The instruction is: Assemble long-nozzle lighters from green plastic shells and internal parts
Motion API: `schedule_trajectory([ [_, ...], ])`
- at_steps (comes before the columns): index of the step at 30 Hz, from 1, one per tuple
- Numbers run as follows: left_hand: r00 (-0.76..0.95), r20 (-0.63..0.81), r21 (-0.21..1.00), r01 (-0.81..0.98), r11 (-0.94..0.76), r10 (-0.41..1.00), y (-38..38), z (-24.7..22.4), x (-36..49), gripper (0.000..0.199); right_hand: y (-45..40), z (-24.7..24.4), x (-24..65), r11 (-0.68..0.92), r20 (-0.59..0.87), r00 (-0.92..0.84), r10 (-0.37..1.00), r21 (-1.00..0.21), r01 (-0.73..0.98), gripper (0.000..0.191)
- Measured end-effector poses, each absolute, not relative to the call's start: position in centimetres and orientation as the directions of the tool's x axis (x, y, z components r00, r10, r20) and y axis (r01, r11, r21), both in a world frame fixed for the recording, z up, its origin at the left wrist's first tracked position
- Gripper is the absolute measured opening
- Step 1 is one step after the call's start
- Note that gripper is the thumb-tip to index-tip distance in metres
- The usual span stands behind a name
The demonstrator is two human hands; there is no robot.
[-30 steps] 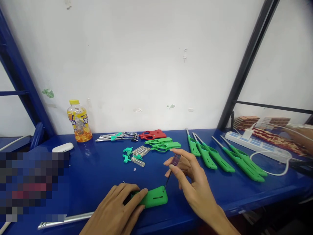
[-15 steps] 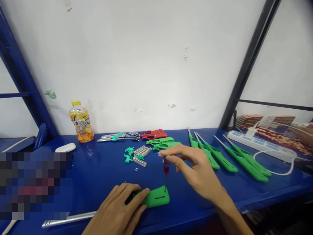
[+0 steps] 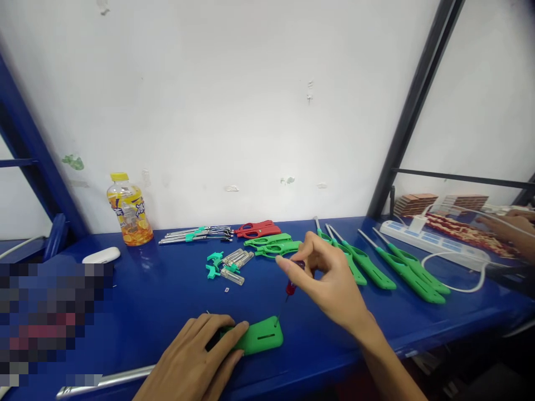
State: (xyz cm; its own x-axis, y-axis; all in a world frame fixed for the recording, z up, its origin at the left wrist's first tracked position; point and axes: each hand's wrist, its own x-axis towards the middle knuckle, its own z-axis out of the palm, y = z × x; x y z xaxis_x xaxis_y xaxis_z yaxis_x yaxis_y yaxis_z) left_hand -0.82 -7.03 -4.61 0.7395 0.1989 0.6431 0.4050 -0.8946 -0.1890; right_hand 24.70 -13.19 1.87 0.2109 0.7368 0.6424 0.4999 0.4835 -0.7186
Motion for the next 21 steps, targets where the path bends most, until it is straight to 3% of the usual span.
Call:
schedule_trajectory([
  [5, 0.751, 0.627, -0.186, 0.403, -0.896, 0.207, -7.01, -4.75, -0.99, 0.043, -13.36, 2.68, 24.34, 0.449, 0.529, 0.115, 0.841, -0.8, 0.397, 0.025],
  [13, 0.751, 0.636, -0.206, 0.388, -0.898, 0.178, -6.91, -4.46, -0.73, 0.043, -13.76, 2.7, 24.99, 0.473, 0.486, -0.056, 0.872, -0.807, 0.354, 0.037],
  [19, 0.751, 0.633, -0.188, 0.386, -0.903, 0.189, -6.89, -4.82, -0.91, 0.04, -13.55, 2.94, 24.85, 0.405, 0.418, -0.005, 0.908, -0.876, 0.261, 0.025],
  [21, 0.748, 0.634, -0.175, 0.387, -0.905, 0.197, -6.88, -4.88, -0.9, 0.039, -13.46, 2.84, 24.62, 0.38, 0.399, 0.032, 0.916, -0.892, 0.245, 0.033],
])
